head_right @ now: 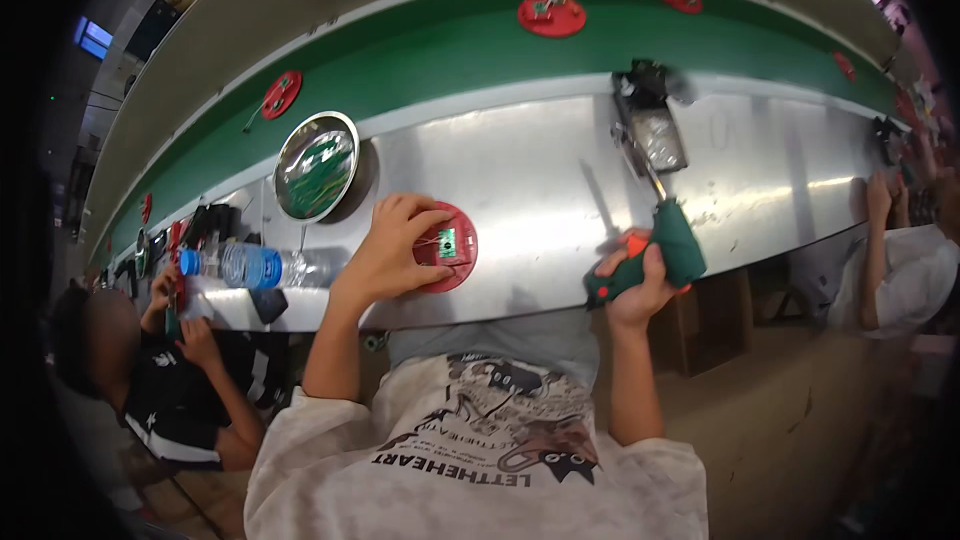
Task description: Soldering small electrical wires onto a circular circuit board at an assembly line station.
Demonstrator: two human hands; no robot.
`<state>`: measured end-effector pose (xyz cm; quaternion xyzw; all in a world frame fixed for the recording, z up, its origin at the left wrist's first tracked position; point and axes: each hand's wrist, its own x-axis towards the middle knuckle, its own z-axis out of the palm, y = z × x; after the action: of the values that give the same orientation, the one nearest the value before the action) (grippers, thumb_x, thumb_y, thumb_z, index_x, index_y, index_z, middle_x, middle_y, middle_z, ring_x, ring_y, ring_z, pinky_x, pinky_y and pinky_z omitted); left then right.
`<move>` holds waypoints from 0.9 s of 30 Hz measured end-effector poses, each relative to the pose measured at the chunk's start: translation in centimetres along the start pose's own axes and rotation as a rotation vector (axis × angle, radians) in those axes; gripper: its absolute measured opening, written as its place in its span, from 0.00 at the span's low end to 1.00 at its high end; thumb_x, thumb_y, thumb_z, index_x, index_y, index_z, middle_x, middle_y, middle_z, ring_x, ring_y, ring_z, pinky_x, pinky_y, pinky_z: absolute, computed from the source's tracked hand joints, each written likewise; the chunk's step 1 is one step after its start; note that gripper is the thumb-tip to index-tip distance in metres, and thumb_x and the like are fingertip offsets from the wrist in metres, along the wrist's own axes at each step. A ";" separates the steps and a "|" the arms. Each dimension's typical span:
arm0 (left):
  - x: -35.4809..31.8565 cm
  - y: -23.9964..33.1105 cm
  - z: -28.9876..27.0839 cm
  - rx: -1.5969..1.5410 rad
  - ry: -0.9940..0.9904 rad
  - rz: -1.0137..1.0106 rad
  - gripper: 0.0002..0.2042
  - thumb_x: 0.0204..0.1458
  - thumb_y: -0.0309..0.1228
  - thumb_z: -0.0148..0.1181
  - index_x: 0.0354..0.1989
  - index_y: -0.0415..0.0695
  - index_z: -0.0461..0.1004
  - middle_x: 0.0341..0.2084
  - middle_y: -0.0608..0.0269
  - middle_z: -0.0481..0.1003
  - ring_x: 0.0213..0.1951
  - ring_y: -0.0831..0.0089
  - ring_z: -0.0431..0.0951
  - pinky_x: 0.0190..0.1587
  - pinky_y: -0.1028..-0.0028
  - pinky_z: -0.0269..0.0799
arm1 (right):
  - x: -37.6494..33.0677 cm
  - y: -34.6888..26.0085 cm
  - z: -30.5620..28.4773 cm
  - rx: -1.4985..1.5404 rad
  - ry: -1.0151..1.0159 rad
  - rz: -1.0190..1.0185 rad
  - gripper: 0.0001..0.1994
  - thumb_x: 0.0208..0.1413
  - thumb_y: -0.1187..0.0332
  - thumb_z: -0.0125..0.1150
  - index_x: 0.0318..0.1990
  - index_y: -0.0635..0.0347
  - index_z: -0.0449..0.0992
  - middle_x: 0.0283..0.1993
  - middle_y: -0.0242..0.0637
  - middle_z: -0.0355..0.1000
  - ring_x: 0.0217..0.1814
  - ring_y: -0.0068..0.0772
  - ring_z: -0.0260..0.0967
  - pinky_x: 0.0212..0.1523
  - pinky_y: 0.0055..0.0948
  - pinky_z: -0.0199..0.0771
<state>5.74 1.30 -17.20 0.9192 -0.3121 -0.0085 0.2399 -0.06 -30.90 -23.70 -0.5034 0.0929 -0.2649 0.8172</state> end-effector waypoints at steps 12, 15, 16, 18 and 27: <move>32.9 -7.4 3.3 0.295 0.361 -0.307 0.27 0.46 0.42 0.66 0.57 0.50 0.73 0.52 0.46 0.71 0.56 0.46 0.67 0.56 0.51 0.66 | 0.7 0.1 0.6 0.026 0.137 -0.107 0.20 0.66 0.56 0.44 0.47 0.70 0.67 0.40 0.47 0.70 0.17 0.31 0.67 0.18 0.31 0.73; 38.5 -5.8 6.9 0.214 0.434 -0.159 0.24 0.48 0.40 0.64 0.54 0.48 0.74 0.52 0.44 0.71 0.57 0.45 0.67 0.58 0.49 0.62 | -0.6 2.2 -2.6 0.120 0.134 -0.016 0.19 0.66 0.55 0.45 0.44 0.67 0.68 0.43 0.48 0.69 0.15 0.31 0.64 0.19 0.31 0.71; 39.5 -6.6 8.4 0.263 0.458 -0.154 0.23 0.48 0.40 0.64 0.54 0.48 0.74 0.52 0.45 0.71 0.57 0.45 0.67 0.58 0.50 0.63 | -0.3 2.8 -1.9 0.069 0.171 -0.077 0.20 0.66 0.54 0.45 0.44 0.66 0.68 0.39 0.47 0.70 0.14 0.32 0.63 0.19 0.31 0.71; 40.6 -8.1 9.4 0.300 0.489 -0.166 0.22 0.49 0.40 0.64 0.53 0.48 0.75 0.53 0.45 0.71 0.56 0.46 0.67 0.57 0.50 0.63 | -0.6 2.3 0.4 0.010 0.196 -0.140 0.21 0.65 0.53 0.45 0.44 0.66 0.68 0.34 0.46 0.71 0.13 0.32 0.63 0.18 0.30 0.71; 29.6 -3.5 7.6 -0.185 0.441 -0.172 0.10 0.51 0.36 0.64 0.41 0.50 0.78 0.54 0.53 0.72 0.53 0.46 0.69 0.55 0.50 0.67 | -0.3 0.7 0.3 0.054 0.262 -0.098 0.19 0.68 0.53 0.41 0.43 0.62 0.67 0.21 0.36 0.67 0.14 0.28 0.61 0.17 0.28 0.69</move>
<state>30.34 -16.73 -21.51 0.8961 -0.1708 0.1435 0.3838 -0.02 -30.29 -24.20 -0.4463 0.1670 -0.3702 0.7974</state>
